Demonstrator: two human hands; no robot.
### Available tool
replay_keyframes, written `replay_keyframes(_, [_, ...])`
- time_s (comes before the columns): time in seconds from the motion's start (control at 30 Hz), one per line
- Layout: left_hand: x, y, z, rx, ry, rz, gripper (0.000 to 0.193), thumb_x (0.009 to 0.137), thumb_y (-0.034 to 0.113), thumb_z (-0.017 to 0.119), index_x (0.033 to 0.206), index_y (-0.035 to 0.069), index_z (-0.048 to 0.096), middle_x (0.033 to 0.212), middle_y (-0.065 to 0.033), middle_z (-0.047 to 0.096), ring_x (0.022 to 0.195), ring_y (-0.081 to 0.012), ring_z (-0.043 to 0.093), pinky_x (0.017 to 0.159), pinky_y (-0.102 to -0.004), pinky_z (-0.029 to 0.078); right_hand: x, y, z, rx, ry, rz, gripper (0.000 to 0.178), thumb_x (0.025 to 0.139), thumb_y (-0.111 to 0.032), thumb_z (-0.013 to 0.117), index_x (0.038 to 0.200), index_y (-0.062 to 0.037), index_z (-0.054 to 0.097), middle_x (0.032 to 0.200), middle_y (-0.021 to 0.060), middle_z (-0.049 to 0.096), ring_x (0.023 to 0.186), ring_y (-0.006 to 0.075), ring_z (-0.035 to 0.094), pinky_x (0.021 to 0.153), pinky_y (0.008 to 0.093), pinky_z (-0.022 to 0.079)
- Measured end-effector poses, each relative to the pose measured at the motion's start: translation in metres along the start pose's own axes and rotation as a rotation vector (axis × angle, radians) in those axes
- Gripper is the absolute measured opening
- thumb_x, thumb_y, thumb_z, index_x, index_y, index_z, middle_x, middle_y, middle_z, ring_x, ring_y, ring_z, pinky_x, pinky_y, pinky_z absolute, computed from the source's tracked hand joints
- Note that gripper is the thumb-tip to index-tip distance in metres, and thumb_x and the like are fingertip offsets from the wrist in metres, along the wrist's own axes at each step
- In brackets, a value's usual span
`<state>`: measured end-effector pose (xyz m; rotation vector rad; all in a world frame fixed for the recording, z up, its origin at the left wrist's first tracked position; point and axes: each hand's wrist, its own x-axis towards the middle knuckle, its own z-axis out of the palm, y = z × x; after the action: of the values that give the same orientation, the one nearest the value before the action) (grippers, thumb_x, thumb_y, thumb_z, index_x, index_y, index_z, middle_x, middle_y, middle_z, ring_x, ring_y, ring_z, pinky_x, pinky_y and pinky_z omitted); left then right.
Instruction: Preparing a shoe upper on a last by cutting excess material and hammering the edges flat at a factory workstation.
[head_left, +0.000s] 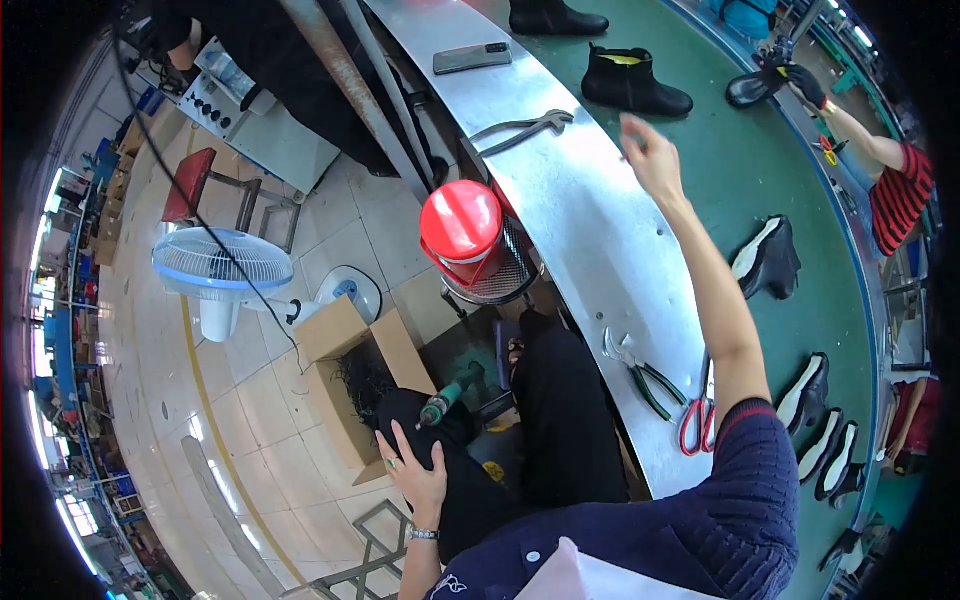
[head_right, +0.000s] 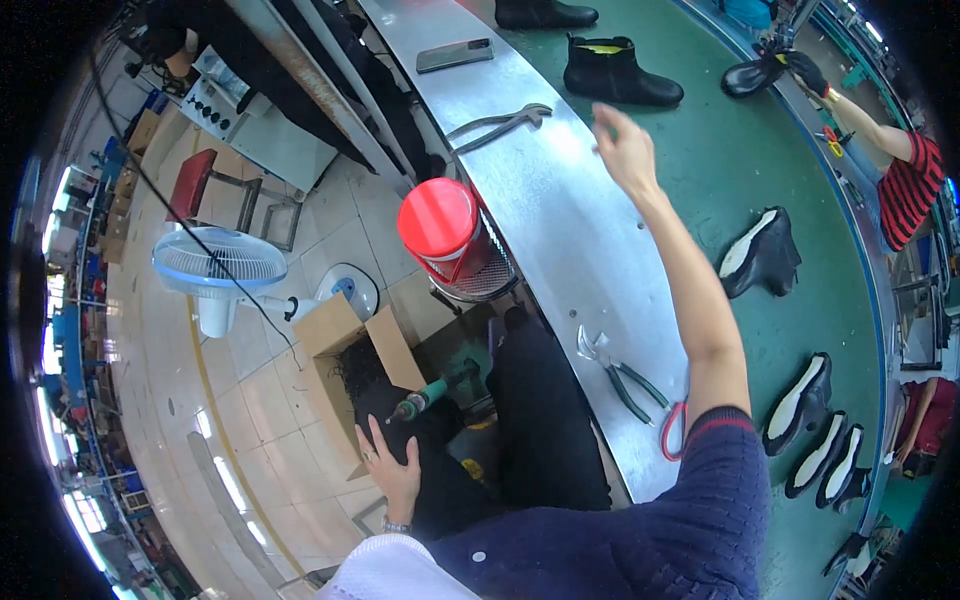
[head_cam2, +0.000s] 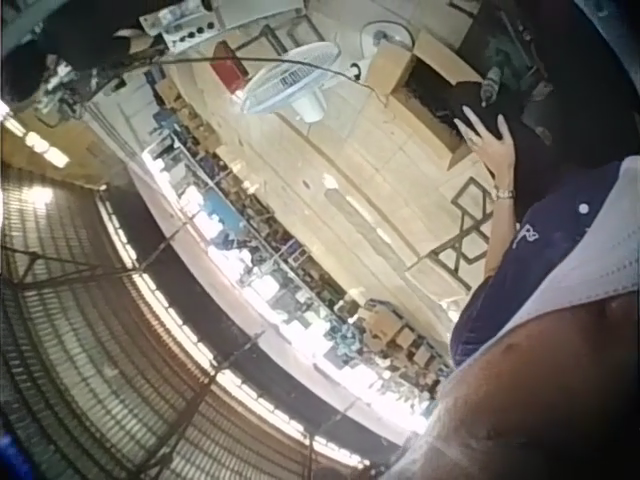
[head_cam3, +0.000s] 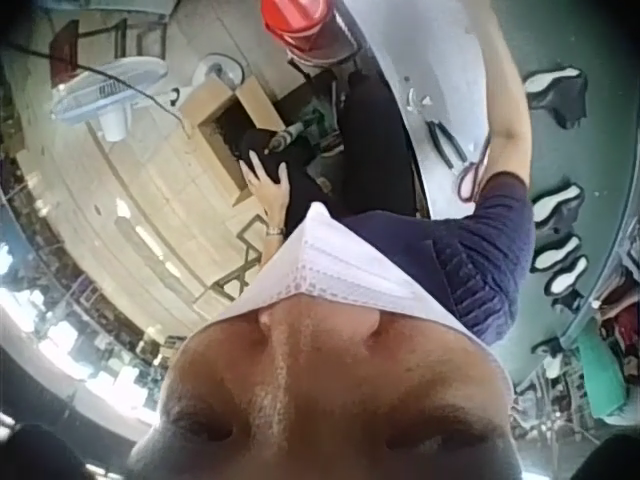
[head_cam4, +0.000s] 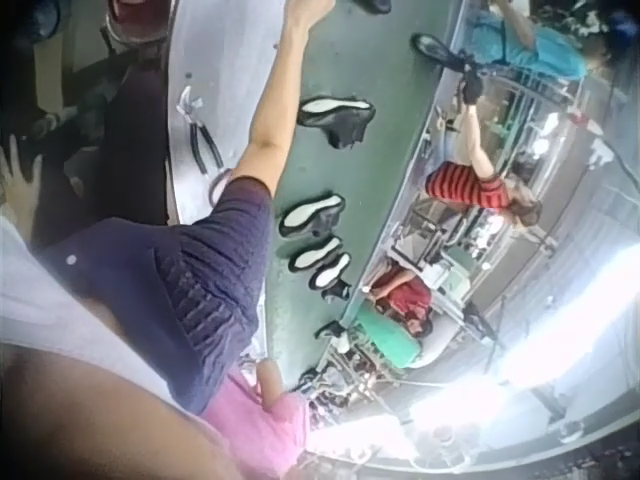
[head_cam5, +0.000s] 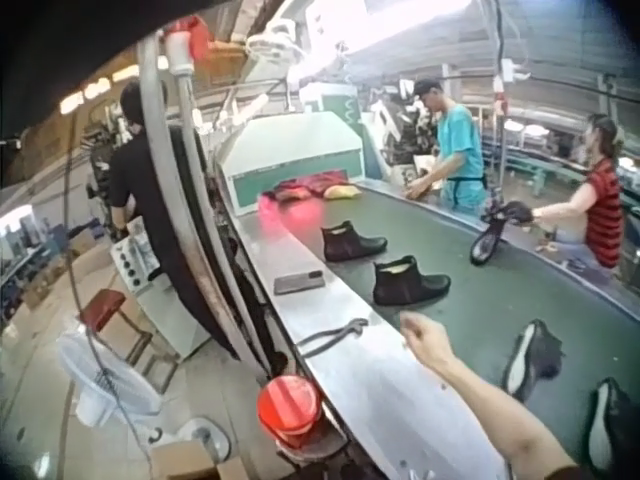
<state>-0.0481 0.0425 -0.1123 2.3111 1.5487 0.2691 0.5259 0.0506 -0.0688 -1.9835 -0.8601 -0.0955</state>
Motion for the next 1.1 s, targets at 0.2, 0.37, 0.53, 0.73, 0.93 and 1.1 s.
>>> replay_keyframes(0.2, [0.007, 0.005, 0.007, 0.012, -0.007, -0.002, 0.078, 0.083, 0.032, 0.068, 0.148, 0.009, 0.032, 0.149, -0.0289, 0.025, 0.135, -0.0446, 0.031, 0.109, -0.0502, 0.029, 0.135, 0.042, 0.069, -0.374, 0.083, -0.139, 0.069, 0.085, -0.023, 0.064, 0.140, 0.0040, 0.033, 0.144, 0.0249, 0.037, 0.131, 0.0384, 0.040, 0.105, 0.0418, 0.039])
replay_keyframes(0.37, [0.005, 0.008, 0.002, 0.030, 0.005, -0.031, 0.078, 0.082, 0.032, 0.069, 0.147, 0.010, 0.033, 0.150, -0.0277, 0.026, 0.135, -0.0437, 0.032, 0.109, -0.0496, 0.030, 0.139, 0.042, 0.073, -0.406, 0.044, 0.036, 0.059, 0.084, -0.041, 0.066, 0.128, -0.0033, 0.052, 0.123, 0.0221, 0.053, 0.113, 0.0401, 0.055, 0.095, 0.0446, 0.046])
replay_keyframes(0.53, [0.002, 0.006, -0.001, -0.034, 0.025, -0.051, 0.077, 0.082, 0.033, 0.070, 0.147, 0.011, 0.035, 0.149, -0.0263, 0.027, 0.135, -0.0429, 0.032, 0.109, -0.0495, 0.030, 0.099, 0.051, 0.053, -0.212, 0.272, -0.032, 0.034, 0.088, -0.036, 0.060, 0.102, -0.0069, 0.069, 0.100, 0.0172, 0.065, 0.098, 0.0357, 0.061, 0.085, 0.0424, 0.047])
replay_keyframes(0.73, [0.008, -0.004, -0.032, -0.301, 0.344, 0.002, 0.057, 0.088, 0.018, 0.066, 0.136, -0.002, 0.043, 0.144, -0.0236, 0.036, 0.134, -0.0358, 0.036, 0.109, -0.0436, 0.031, 0.064, 0.020, -0.068, 0.187, 0.261, 0.073, 0.037, 0.091, -0.036, 0.063, 0.107, -0.0028, 0.067, 0.077, 0.0050, 0.061, 0.070, 0.0146, 0.058, 0.067, 0.0296, 0.046])
replay_keyframes(0.93, [0.038, 0.086, -0.094, -0.469, 0.207, 0.320, 0.062, 0.083, 0.015, 0.071, 0.136, -0.004, 0.044, 0.139, -0.0218, 0.045, 0.129, -0.0337, 0.044, 0.108, -0.0402, 0.032, -0.032, -0.131, -0.170, 0.493, -0.066, -0.051, 0.029, 0.095, -0.034, 0.060, 0.100, -0.0064, 0.067, 0.079, -0.0065, 0.056, 0.067, 0.0016, 0.044, 0.061, 0.0215, 0.035])
replay_keyframes(1.1, [0.019, 0.156, -0.093, -0.768, -0.497, 0.688, 0.110, 0.067, 0.024, 0.086, 0.150, 0.001, 0.019, 0.152, -0.0183, 0.030, 0.140, -0.0277, 0.032, 0.113, -0.0364, 0.026, -0.139, -0.224, -0.168, 0.825, -0.463, 0.104, 0.025, 0.095, -0.029, 0.062, 0.100, -0.0052, 0.067, 0.087, -0.0067, 0.063, 0.082, 0.0014, 0.058, 0.078, 0.0181, 0.046])
